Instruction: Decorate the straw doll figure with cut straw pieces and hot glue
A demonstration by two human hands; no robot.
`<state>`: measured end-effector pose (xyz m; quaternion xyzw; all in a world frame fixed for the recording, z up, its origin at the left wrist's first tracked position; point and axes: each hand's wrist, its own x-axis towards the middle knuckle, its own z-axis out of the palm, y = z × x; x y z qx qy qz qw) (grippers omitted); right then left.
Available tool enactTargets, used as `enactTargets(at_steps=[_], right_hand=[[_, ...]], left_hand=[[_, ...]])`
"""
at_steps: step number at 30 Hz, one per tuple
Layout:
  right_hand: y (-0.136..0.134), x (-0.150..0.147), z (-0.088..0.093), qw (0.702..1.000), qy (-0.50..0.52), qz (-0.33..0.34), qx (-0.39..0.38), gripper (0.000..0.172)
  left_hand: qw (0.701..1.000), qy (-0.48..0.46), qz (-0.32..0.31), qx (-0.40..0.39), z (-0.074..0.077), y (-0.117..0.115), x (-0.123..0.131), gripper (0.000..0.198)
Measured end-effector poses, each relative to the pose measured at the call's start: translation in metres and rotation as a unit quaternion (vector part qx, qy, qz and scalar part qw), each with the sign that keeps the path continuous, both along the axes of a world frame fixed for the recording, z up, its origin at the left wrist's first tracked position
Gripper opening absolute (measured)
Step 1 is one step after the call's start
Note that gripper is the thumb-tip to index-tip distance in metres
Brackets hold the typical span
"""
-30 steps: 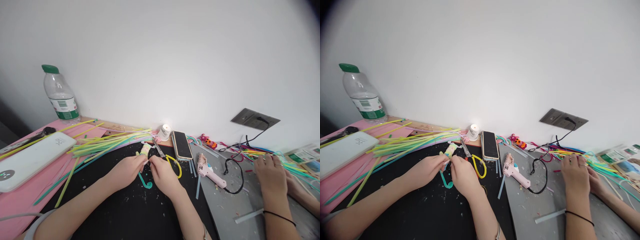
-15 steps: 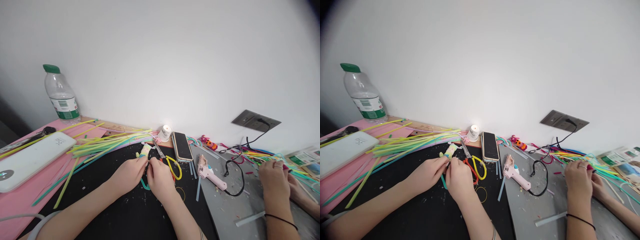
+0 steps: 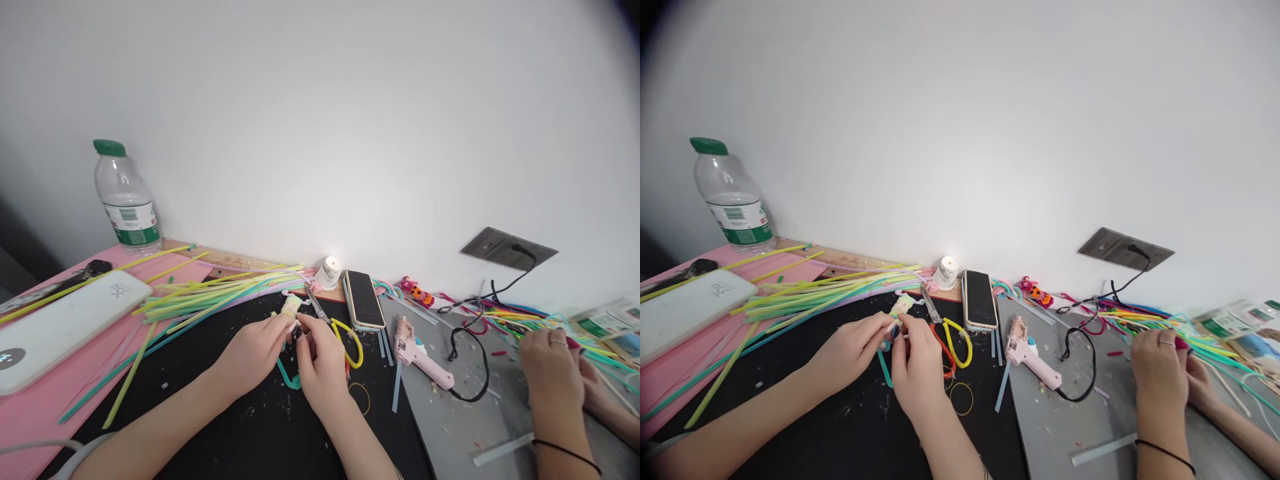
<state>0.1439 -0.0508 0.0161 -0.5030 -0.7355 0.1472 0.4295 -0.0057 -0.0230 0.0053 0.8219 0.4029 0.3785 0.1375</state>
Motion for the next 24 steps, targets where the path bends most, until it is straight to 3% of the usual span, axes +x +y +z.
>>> enactTargets(at_steps=[8,24], right_hand=[[0.000,-0.005,-0.003,0.996,0.060,0.039,0.050,0.039],[0.000,-0.014,-0.009,0.997,0.059,0.049,0.026,0.037]], left_hand=[[0.997,-0.020,0.009,-0.074,0.002,0.001,-0.001,0.022],[0.992,-0.045,0.032,-0.111,-0.001,0.002,0.003,0.021]])
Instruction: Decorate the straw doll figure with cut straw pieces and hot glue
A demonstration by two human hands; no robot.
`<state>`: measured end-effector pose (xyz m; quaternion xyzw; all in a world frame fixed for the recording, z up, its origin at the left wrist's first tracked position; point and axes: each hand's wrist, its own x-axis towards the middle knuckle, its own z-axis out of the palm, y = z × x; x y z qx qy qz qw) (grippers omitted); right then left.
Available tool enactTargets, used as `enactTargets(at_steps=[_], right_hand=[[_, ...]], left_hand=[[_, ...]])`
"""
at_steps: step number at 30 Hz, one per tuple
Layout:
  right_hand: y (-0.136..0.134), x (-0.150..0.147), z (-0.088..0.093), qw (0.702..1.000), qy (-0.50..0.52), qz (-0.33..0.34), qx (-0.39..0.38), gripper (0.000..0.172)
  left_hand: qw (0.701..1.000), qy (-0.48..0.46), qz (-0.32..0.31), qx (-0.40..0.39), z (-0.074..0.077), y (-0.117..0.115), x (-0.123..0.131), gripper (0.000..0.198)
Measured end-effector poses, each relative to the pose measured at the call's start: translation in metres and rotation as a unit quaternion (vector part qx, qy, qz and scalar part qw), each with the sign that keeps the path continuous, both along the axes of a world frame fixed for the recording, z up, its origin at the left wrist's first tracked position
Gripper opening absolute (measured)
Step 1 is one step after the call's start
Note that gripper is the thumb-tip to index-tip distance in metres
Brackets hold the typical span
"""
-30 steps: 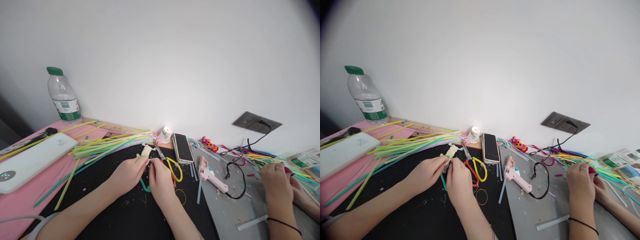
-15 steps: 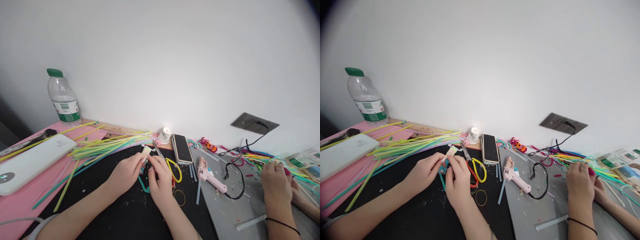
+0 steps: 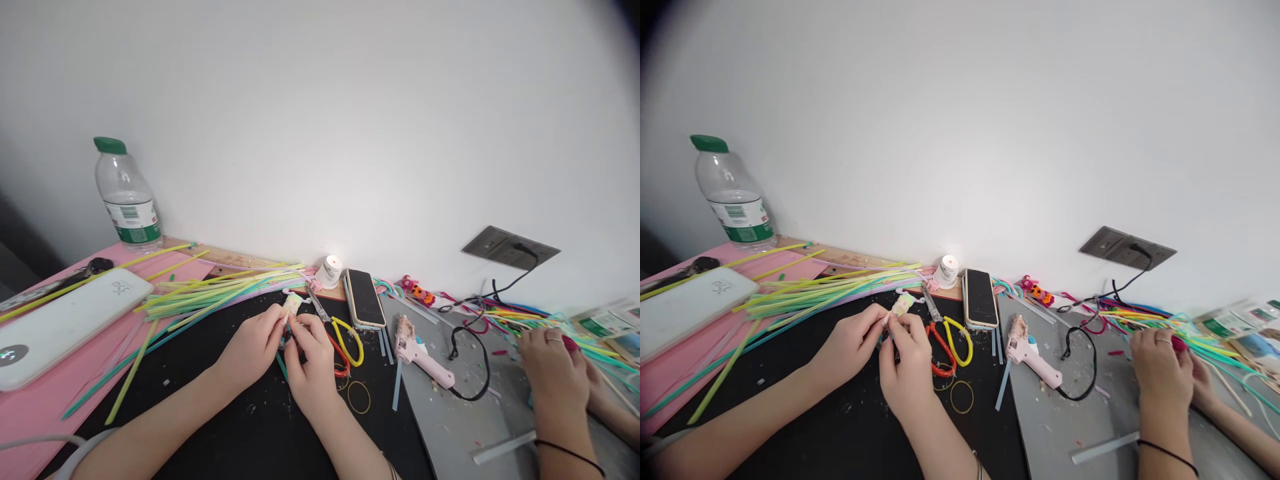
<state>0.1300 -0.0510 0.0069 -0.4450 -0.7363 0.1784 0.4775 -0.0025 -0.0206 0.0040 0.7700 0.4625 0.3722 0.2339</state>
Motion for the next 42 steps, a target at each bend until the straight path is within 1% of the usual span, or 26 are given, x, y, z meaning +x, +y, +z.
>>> enactTargets(at_steps=[6,11,16,24,28,32,36,37,38,39,41,42], right_hand=[[0.001,-0.003,0.000,1.000,0.006,-0.012,0.003,0.032],[0.003,0.001,0.002,0.999,0.022,-0.012,0.023,0.033],[0.005,0.005,0.004,0.999,0.014,-0.018,0.031,0.036],[0.004,-0.001,-0.001,1.000,-0.004,-0.023,0.020,0.032],[0.006,0.001,0.002,0.999,-0.007,-0.019,0.026,0.030],[0.013,0.010,0.005,0.997,0.021,-0.049,0.047,0.020],[0.018,0.017,0.002,0.996,0.040,-0.075,0.013,0.014],[0.019,0.019,0.000,0.996,0.045,-0.077,0.002,0.015],[0.020,0.021,-0.002,0.996,0.049,-0.080,-0.005,0.018],[0.021,0.023,-0.003,0.995,0.053,-0.083,-0.009,0.023],[0.023,0.028,-0.006,0.994,0.062,-0.090,-0.013,0.028],[0.025,0.029,-0.007,0.993,0.066,-0.093,-0.016,0.030]], left_hand=[[1.000,-0.012,0.006,-0.004,0.000,0.000,0.003,0.021],[1.000,-0.022,-0.015,-0.007,0.002,0.001,0.002,0.023],[0.999,-0.027,-0.029,-0.018,0.007,-0.001,0.002,0.024],[0.999,-0.024,-0.033,-0.034,0.005,-0.002,0.002,0.026],[0.998,-0.024,-0.044,-0.028,0.009,0.000,0.000,0.025],[0.997,-0.010,-0.068,-0.030,0.016,-0.001,-0.001,0.025],[0.994,0.001,-0.104,-0.034,0.019,0.000,-0.006,0.027],[0.994,-0.009,-0.101,-0.032,0.019,0.002,-0.008,0.027],[0.996,-0.025,-0.084,-0.027,0.018,0.004,-0.011,0.026],[0.998,-0.041,-0.053,-0.019,0.017,0.008,-0.014,0.026],[0.996,-0.062,0.058,-0.002,0.014,0.015,-0.020,0.024],[0.994,-0.051,0.100,-0.009,0.011,0.019,-0.022,0.023]])
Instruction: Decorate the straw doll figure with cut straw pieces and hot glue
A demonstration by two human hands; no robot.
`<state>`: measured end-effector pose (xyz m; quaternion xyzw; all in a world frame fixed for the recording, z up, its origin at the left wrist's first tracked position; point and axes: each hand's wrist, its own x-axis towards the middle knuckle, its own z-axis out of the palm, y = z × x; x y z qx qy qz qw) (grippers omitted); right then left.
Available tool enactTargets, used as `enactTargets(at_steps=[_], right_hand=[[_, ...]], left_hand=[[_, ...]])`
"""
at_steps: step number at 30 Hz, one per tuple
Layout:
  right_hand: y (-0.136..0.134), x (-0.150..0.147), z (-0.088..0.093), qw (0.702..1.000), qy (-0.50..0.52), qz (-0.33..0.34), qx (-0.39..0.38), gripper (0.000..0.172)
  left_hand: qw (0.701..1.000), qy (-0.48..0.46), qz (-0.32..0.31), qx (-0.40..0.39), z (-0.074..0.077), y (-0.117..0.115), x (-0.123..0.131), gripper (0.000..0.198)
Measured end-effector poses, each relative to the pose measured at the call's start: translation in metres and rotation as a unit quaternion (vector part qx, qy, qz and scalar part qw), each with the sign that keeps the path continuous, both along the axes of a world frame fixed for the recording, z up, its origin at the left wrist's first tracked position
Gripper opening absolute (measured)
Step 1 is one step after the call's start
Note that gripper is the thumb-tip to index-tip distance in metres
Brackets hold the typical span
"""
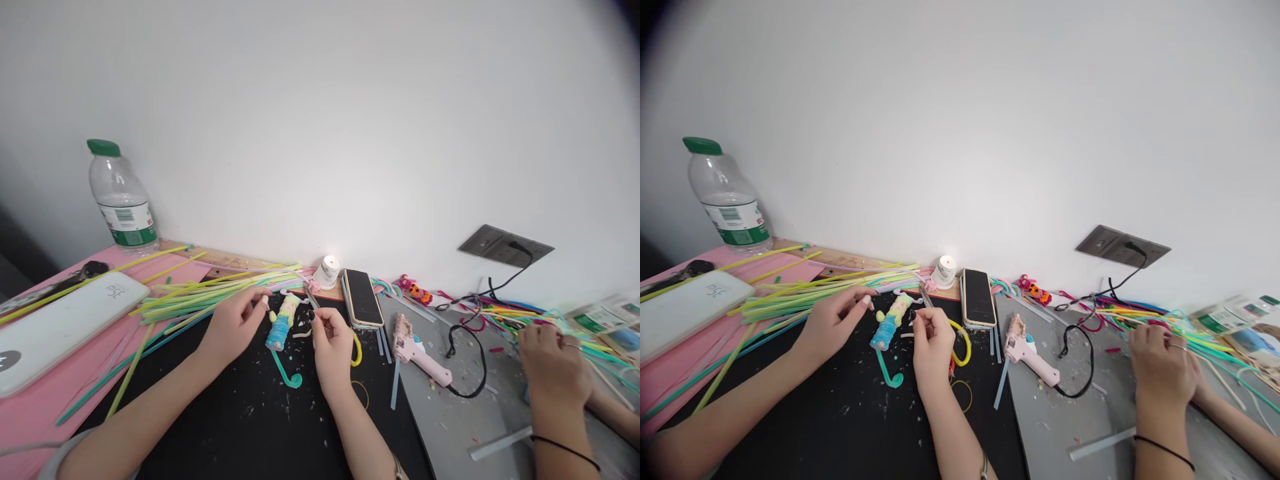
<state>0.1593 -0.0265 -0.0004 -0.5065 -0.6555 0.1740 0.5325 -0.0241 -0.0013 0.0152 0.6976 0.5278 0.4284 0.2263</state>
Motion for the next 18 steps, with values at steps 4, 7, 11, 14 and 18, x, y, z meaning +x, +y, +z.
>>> enactTargets(at_steps=[4,7,11,14,18], right_hand=[[0.003,0.001,-0.004,0.999,0.042,-0.010,-0.028,0.018],[0.004,-0.004,-0.006,0.994,0.089,-0.014,-0.062,0.012],[0.003,-0.010,-0.006,0.987,0.125,-0.004,-0.096,0.007],[0.002,-0.010,-0.003,0.981,0.155,0.005,-0.113,0.007],[0.002,-0.009,0.000,0.979,0.173,0.005,-0.109,0.008]], left_hand=[[0.999,0.036,-0.001,-0.030,-0.013,0.008,0.002,0.033],[0.994,0.069,-0.034,-0.073,-0.021,0.007,0.009,0.048],[0.988,0.083,-0.028,-0.125,-0.025,0.006,0.015,0.053],[0.988,0.047,-0.028,-0.142,-0.028,0.011,0.013,0.044],[0.977,-0.100,-0.027,-0.189,-0.030,0.016,0.009,0.041]])
